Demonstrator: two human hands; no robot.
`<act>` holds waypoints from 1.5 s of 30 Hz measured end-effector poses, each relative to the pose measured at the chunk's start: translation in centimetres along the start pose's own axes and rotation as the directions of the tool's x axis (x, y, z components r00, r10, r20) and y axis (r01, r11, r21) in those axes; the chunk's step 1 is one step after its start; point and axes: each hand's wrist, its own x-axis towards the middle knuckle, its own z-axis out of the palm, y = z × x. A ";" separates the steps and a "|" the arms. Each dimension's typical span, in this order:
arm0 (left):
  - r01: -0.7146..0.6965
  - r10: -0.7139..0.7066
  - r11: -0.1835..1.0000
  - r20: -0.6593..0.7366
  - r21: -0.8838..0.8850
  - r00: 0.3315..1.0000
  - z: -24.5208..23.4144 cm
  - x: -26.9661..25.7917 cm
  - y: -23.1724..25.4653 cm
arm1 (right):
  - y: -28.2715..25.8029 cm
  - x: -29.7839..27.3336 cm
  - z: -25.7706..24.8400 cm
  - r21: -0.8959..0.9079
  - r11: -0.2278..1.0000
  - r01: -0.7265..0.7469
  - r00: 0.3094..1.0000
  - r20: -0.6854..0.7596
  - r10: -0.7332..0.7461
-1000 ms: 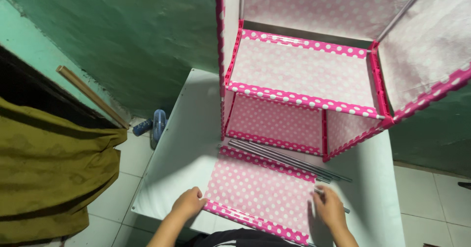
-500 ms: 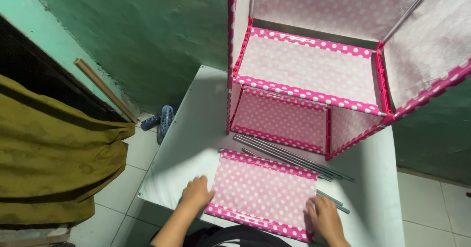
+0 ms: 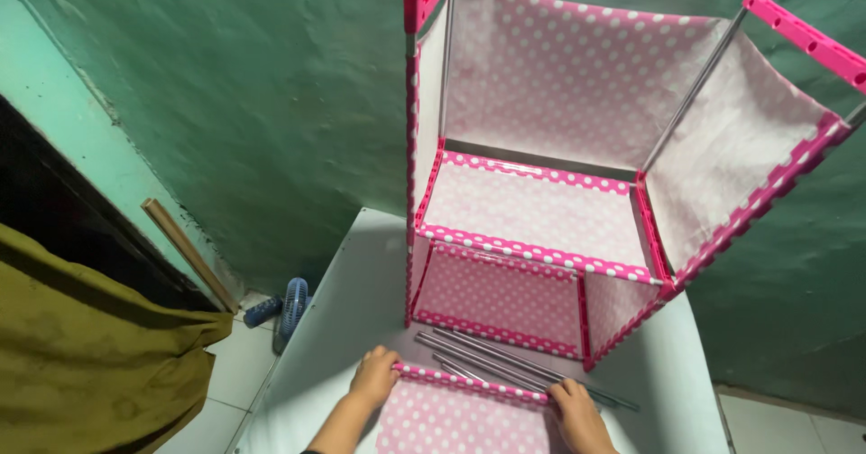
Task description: The person assembles a pink polka-dotted fabric storage shelf by inserting metal poles into fabric sleeves and attaching pink plastic corner connectors. They then place a fabric shelf insert into the frame and secure it with additional poles.
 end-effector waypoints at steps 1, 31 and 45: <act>-0.028 0.030 0.990 0.005 -0.140 1.000 -0.5 -0.2 -0.4 | 0.6 -0.1 -0.5 0.083 0.997 0.004 0.999 0.037 -0.007; -0.672 0.540 0.692 -0.807 0.264 0.240 -36.9 -0.6 34.6 | -14.3 13.6 -39.5 -0.432 0.886 0.171 0.623 -0.650 -0.436; -0.841 0.374 0.528 -0.857 -0.117 0.354 -40.4 12.4 42.8 | -15.7 24.5 -38.7 -0.516 0.852 -0.082 0.504 -0.760 -0.411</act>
